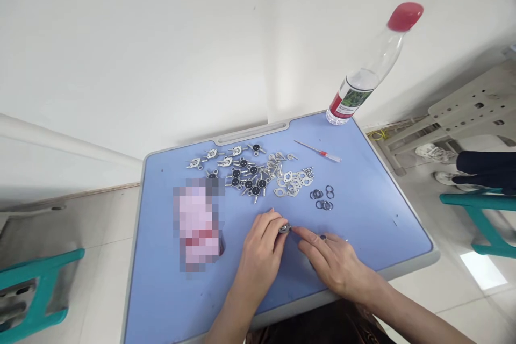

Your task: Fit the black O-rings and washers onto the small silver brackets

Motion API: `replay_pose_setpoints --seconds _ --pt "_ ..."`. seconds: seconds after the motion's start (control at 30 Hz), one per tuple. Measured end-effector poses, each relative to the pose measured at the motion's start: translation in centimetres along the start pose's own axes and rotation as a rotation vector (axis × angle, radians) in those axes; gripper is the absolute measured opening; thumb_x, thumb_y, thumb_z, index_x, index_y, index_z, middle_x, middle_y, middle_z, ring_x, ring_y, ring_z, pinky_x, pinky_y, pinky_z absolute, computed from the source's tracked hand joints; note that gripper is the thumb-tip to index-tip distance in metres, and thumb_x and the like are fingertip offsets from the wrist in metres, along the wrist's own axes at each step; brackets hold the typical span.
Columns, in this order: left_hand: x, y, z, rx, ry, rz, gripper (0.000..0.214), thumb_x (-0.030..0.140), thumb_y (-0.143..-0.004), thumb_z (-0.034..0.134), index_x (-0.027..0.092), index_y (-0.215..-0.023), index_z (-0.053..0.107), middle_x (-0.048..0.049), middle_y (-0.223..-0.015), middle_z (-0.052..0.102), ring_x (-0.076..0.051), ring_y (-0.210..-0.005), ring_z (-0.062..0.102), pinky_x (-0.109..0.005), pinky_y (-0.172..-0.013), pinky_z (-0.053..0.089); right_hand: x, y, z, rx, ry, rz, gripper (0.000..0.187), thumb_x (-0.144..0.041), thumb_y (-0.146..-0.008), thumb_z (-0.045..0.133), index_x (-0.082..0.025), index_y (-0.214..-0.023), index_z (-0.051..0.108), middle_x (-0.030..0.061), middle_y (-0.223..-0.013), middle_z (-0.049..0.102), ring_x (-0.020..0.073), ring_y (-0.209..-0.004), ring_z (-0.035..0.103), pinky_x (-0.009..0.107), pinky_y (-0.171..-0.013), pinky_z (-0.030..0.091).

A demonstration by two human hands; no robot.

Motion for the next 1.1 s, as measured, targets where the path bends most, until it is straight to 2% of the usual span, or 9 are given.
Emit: replay_pose_setpoints --seconds 0.2,0.4,0.67,0.93,1.1 --pt "-0.1 0.1 0.2 -0.024 0.014 -0.029 0.02 0.009 -0.093 0.05 0.021 -0.106 0.058 -0.0038 -0.105 0.059 -0.019 -0.102 0.057 -0.036 -0.093 0.049 -0.1 0.3 0.3 -0.004 0.011 -0.001 0.036 -0.001 -0.093 0.029 -0.009 -0.096 0.064 0.0155 -0.12 0.066 0.0161 -0.069 0.063 0.031 -0.061 0.044" --pt "-0.6 0.2 0.3 -0.028 0.0 -0.079 0.028 0.007 -0.089 0.053 0.021 -0.113 0.057 -0.006 -0.116 0.056 -0.02 -0.107 0.057 -0.036 -0.093 0.051 -0.1 0.3 0.3 0.002 0.025 0.006 0.036 0.0 -0.092 0.029 -0.009 -0.097 0.064 0.0155 -0.12 0.066 0.0155 -0.067 0.062 0.031 -0.061 0.044" --pt "-0.3 0.1 0.1 -0.01 0.033 -0.063 0.019 0.008 -0.089 0.053 0.021 -0.101 0.06 -0.0042 -0.107 0.059 -0.019 -0.101 0.058 -0.036 -0.089 0.051 -0.2 0.5 0.5 0.012 0.034 0.004 0.036 -0.001 -0.093 0.028 -0.009 -0.1 0.062 0.0179 -0.118 0.066 0.0153 -0.068 0.062 0.031 -0.063 0.044" --pt "0.3 -0.1 0.2 -0.029 -0.012 0.003 0.02 0.008 -0.091 0.049 0.021 -0.104 0.059 -0.0043 -0.103 0.06 -0.019 -0.098 0.056 -0.036 -0.089 0.049 -0.1 0.8 1.0 0.026 0.001 0.015 0.035 -0.002 -0.094 0.028 -0.01 -0.1 0.062 0.017 -0.121 0.065 0.0149 -0.068 0.062 0.03 -0.061 0.044" --pt "0.5 0.0 0.1 -0.039 -0.007 0.014 0.021 0.008 -0.092 0.047 0.021 -0.104 0.059 -0.0043 -0.103 0.06 -0.019 -0.1 0.056 -0.037 -0.093 0.048 0.6 1.1 1.4 0.067 -0.12 0.066 0.031 -0.003 -0.094 0.03 -0.012 -0.102 0.059 0.0147 -0.118 0.066 0.0143 -0.073 0.065 0.028 -0.061 0.047"
Point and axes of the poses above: each hand's wrist, its own y-axis away from the middle knuckle, its own z-axis out of the palm, x = y × z, the point moved 8 cm from there along -y, towards the middle knuckle
